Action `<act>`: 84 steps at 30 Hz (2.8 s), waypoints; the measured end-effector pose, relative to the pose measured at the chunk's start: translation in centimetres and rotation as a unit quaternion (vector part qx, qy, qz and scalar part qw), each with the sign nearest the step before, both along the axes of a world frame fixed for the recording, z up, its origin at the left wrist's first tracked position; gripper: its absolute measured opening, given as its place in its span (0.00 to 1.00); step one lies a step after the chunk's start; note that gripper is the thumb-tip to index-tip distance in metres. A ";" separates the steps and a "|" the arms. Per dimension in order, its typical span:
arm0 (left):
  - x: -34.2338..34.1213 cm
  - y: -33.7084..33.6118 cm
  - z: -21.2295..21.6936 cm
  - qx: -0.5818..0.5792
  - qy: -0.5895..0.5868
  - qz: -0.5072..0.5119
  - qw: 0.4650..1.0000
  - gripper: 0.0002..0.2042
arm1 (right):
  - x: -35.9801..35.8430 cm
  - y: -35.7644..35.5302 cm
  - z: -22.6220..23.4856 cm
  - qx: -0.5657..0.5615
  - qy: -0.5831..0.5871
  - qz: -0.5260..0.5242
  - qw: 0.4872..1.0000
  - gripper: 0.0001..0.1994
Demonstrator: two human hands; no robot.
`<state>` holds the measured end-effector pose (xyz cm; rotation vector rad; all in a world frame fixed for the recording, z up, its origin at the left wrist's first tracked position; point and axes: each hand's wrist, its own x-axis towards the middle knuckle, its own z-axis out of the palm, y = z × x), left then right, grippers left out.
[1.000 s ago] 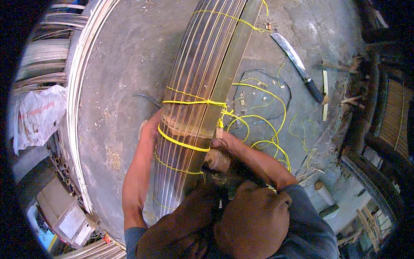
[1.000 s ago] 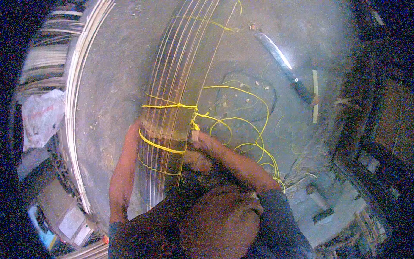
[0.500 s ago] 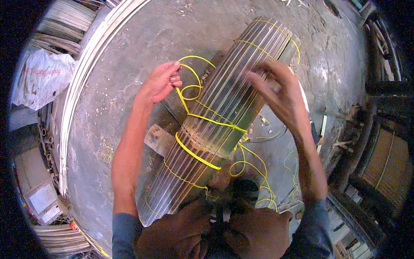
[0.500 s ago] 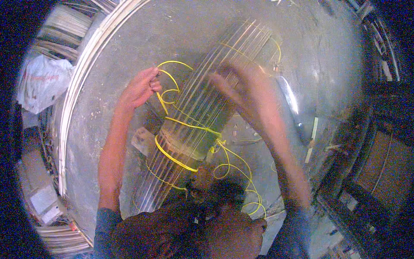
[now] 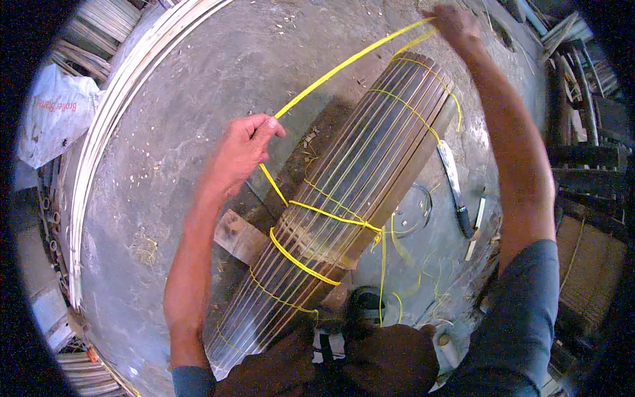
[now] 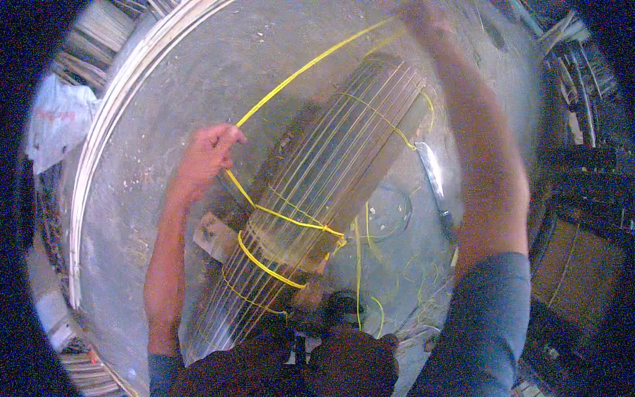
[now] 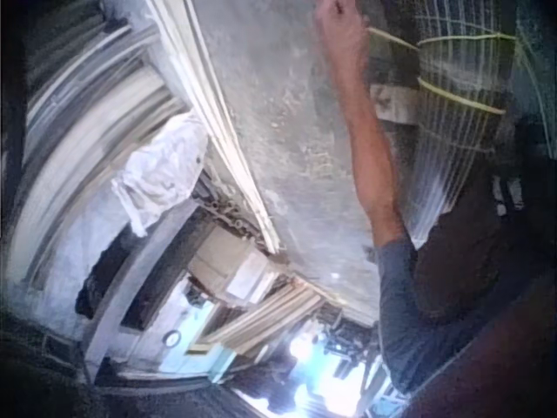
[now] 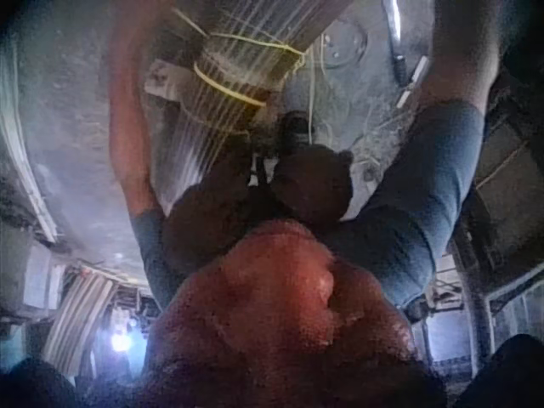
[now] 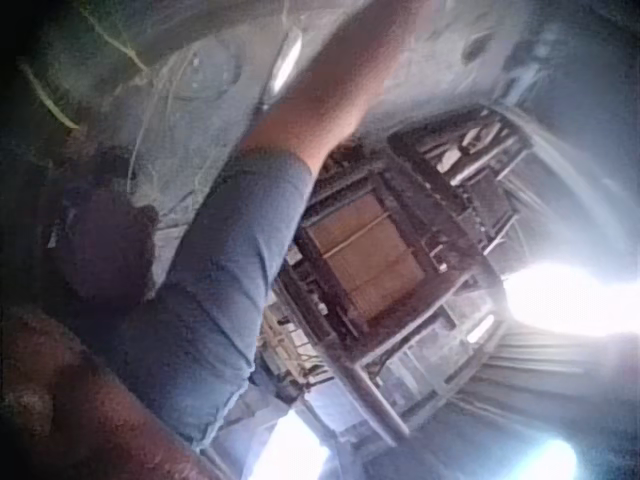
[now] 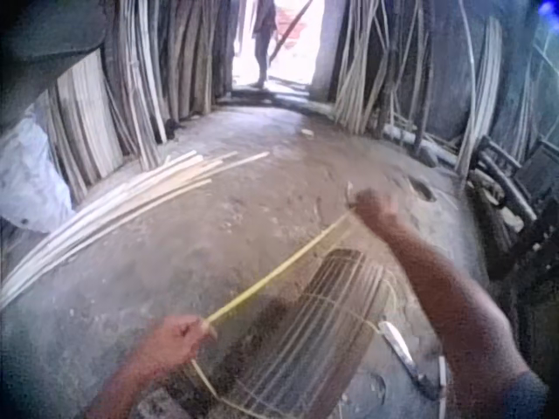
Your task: The person ties a bundle of metal rods together using a yellow string. They wrap the string around the rods multiple times and secure it with knots. The person then lifts the completed bundle and places it against a wall.
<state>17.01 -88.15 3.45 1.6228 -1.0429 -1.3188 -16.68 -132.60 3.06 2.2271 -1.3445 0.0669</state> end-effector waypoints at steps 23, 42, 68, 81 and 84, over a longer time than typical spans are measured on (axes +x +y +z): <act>-3.9 17.1 11.7 -0.055 -0.256 0.118 0.958 0.11 | -4.9 52.0 5.3 0.673 -0.222 0.202 0.676 0.14; -13.8 25.5 -0.3 -0.021 -0.666 0.019 0.745 0.56 | 11.5 59.0 3.4 0.551 -0.733 -0.005 0.398 0.16; -3.2 14.1 -6.1 0.198 -0.062 0.024 0.978 0.23 | 1.2 61.8 -24.8 0.739 -0.579 0.040 0.342 0.11; -1.2 13.6 -11.7 0.181 0.118 0.033 0.976 0.13 | 6.0 61.9 -18.1 0.696 -0.680 -0.125 0.196 0.15; -1.8 13.5 -11.9 0.096 0.144 0.098 0.980 0.11 | 5.6 62.2 -18.5 0.664 -0.710 -0.142 0.186 0.15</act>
